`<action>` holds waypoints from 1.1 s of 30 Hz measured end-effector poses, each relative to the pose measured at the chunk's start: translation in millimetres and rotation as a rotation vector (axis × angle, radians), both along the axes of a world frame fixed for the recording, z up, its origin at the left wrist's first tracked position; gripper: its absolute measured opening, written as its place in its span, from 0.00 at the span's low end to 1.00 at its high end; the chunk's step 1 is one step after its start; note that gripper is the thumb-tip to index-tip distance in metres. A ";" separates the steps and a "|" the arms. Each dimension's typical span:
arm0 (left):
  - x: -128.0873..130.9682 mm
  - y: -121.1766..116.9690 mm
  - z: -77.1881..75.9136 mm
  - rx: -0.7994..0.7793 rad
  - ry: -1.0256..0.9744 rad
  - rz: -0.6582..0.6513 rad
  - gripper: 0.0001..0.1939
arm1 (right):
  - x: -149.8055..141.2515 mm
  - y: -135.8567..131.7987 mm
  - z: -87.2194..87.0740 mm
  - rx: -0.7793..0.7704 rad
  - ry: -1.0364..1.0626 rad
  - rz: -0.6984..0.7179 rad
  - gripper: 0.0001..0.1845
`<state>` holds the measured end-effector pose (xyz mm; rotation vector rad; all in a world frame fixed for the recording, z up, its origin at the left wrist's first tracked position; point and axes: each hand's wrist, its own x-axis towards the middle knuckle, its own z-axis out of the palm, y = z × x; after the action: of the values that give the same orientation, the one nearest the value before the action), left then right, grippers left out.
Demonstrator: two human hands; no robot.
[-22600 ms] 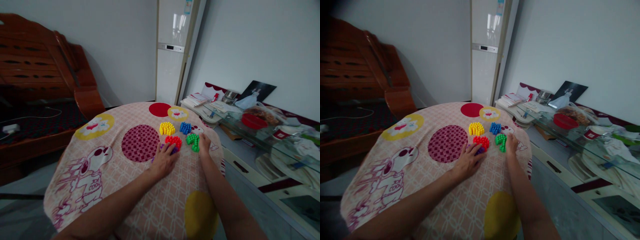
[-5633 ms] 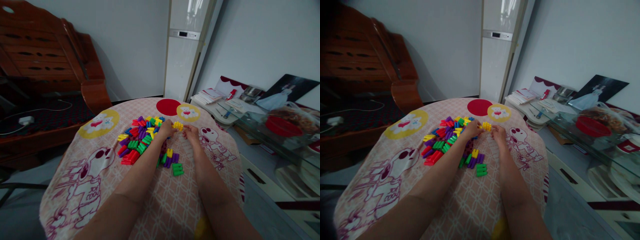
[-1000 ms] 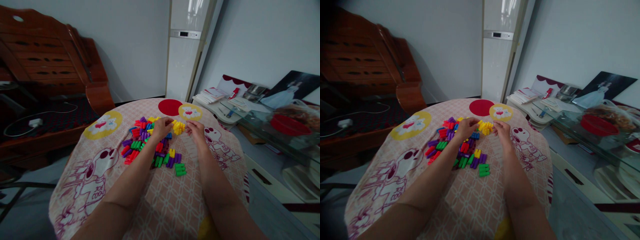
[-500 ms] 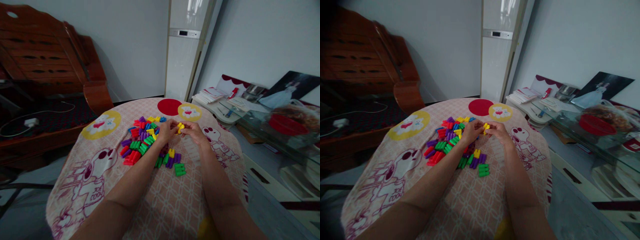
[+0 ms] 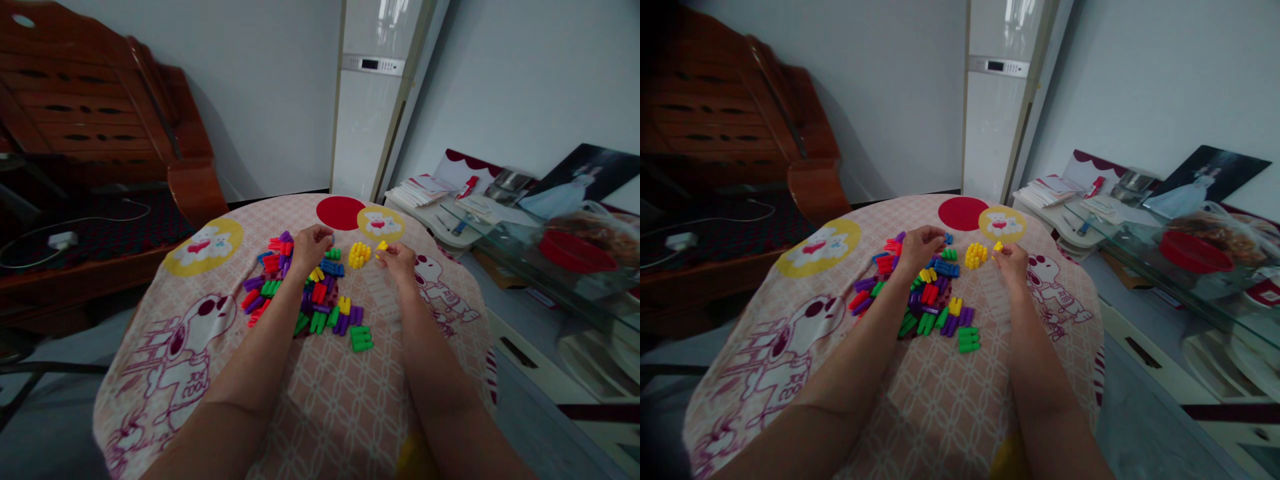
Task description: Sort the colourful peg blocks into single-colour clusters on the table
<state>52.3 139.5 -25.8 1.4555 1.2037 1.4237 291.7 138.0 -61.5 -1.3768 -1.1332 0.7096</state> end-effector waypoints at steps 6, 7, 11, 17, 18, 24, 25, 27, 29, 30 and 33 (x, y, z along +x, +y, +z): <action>-2.5 -0.5 -0.2 -0.035 0.022 0.001 0.07 | -4.6 2.0 -12.0 -0.087 -0.124 0.073 0.18; -3.5 -0.3 0.1 -0.040 0.043 0.002 0.08 | -4.9 1.9 -12.2 -0.101 -0.131 0.091 0.17; -16.0 0.8 3.3 -0.044 0.218 0.083 0.12 | -4.6 2.2 -12.9 -0.115 -0.118 0.154 0.25; -51.0 -2.2 16.8 -0.059 0.670 0.222 0.15 | -1.8 4.3 -14.6 -0.131 -0.061 0.182 0.30; -56.5 -3.2 19.6 -0.074 0.744 0.222 0.15 | -1.6 4.5 -14.3 -0.139 -0.046 0.176 0.30; -69.9 -7.6 23.7 -0.192 1.098 0.054 0.13 | -3.3 2.5 -12.2 -0.154 -0.010 0.040 0.25; -68.4 -7.9 21.3 -0.232 1.145 -0.004 0.13 | -3.5 2.1 -12.2 -0.147 -0.015 0.024 0.25; -63.8 -7.9 14.8 -0.277 1.229 -0.070 0.14 | -3.1 1.4 -12.5 -0.140 -0.027 0.001 0.24; -59.5 -7.2 7.7 -0.264 1.282 -0.067 0.13 | -1.7 1.1 -13.0 -0.135 -0.041 -0.009 0.23; -58.2 -6.5 4.6 -0.247 1.286 -0.052 0.12 | -0.8 1.1 -13.0 -0.133 -0.046 -0.014 0.23; -59.2 -3.2 0.1 -0.199 1.212 0.089 0.07 | 1.2 0.7 -11.0 -0.103 -0.051 -0.023 0.23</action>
<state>-7.0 136.4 -25.7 2.1850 2.0308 0.3092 292.9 138.7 -72.5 -1.4998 -1.1325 0.7288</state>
